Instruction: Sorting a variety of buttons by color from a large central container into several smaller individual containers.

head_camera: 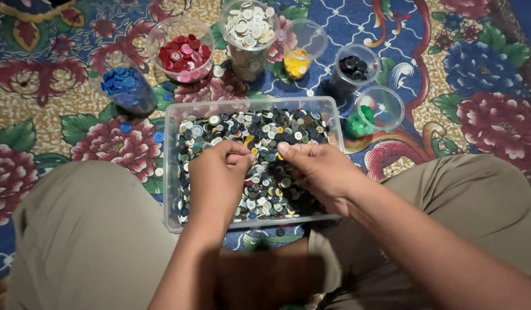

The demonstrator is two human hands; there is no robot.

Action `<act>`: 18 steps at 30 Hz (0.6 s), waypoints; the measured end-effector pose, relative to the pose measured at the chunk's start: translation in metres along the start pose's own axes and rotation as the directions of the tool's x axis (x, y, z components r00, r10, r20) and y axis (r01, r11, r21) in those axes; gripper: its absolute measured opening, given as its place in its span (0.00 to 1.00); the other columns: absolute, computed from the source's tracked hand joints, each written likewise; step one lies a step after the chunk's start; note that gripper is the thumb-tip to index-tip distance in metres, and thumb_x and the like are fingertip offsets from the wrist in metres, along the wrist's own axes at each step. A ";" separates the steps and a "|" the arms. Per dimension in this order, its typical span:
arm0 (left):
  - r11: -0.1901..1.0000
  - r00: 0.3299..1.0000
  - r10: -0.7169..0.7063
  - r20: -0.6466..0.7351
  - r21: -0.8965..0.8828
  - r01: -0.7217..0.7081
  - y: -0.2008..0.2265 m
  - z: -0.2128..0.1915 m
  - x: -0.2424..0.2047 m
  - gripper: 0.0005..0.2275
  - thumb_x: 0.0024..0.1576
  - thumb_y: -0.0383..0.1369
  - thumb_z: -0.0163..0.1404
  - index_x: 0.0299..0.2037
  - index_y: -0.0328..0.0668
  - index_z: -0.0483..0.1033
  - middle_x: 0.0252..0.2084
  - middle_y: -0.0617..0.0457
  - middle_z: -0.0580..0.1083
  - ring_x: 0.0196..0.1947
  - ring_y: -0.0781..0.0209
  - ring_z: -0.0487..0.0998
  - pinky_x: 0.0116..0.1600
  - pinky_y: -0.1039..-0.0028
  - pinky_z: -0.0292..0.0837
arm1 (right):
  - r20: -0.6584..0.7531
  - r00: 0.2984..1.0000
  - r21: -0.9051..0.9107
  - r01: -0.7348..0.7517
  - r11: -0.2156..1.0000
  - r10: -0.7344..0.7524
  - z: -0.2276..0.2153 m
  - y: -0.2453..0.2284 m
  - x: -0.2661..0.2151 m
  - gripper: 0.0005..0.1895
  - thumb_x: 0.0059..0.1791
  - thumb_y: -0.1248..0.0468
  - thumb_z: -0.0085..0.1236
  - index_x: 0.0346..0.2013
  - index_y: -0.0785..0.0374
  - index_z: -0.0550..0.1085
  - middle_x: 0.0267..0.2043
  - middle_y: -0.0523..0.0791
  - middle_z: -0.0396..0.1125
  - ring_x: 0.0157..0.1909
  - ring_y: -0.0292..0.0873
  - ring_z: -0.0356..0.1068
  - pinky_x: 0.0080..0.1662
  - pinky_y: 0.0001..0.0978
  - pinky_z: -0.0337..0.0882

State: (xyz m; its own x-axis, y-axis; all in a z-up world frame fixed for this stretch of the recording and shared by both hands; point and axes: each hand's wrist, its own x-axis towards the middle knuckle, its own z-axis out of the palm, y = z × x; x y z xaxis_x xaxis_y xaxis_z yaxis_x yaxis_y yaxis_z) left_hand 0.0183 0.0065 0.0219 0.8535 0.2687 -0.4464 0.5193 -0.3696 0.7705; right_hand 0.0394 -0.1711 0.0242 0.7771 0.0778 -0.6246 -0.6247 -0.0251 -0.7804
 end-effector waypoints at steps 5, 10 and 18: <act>0.999 1.000 -0.027 -0.007 0.028 0.027 0.000 -0.009 -0.007 0.05 0.55 0.34 0.59 0.39 0.51 0.84 0.32 0.58 0.84 0.35 0.67 0.84 0.40 0.75 0.77 | 0.047 0.998 0.011 -0.030 0.999 0.029 0.006 -0.001 -0.004 0.11 0.54 0.59 0.60 0.37 0.65 0.77 0.28 0.40 0.66 0.26 0.30 0.57 0.29 0.16 0.56; 0.997 0.998 -0.062 -0.001 -0.044 0.062 -0.002 -0.012 -0.008 0.06 0.54 0.34 0.59 0.40 0.53 0.85 0.30 0.58 0.84 0.30 0.71 0.81 0.40 0.78 0.75 | 0.060 0.997 0.073 -0.059 0.996 0.055 0.010 0.000 0.000 0.12 0.55 0.59 0.59 0.40 0.67 0.74 0.31 0.44 0.71 0.27 0.31 0.65 0.31 0.16 0.64; 0.987 0.994 0.033 0.107 -0.163 -0.015 0.020 0.005 -0.022 0.06 0.56 0.31 0.58 0.41 0.52 0.86 0.31 0.56 0.84 0.32 0.67 0.81 0.40 0.78 0.76 | 0.016 0.973 0.256 -0.225 0.940 0.229 0.019 0.007 0.006 0.14 0.58 0.57 0.50 0.49 0.66 0.73 0.38 0.45 0.69 0.39 0.36 0.72 0.47 0.26 0.77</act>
State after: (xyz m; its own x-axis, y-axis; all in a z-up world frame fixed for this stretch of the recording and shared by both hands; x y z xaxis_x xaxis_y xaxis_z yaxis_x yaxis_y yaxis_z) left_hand 0.0106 -0.0113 0.0447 0.8698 0.1596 -0.4668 0.4925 -0.2241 0.8410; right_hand 0.0377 -0.1522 0.0157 0.6121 0.0862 -0.7861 -0.7819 0.2144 -0.5853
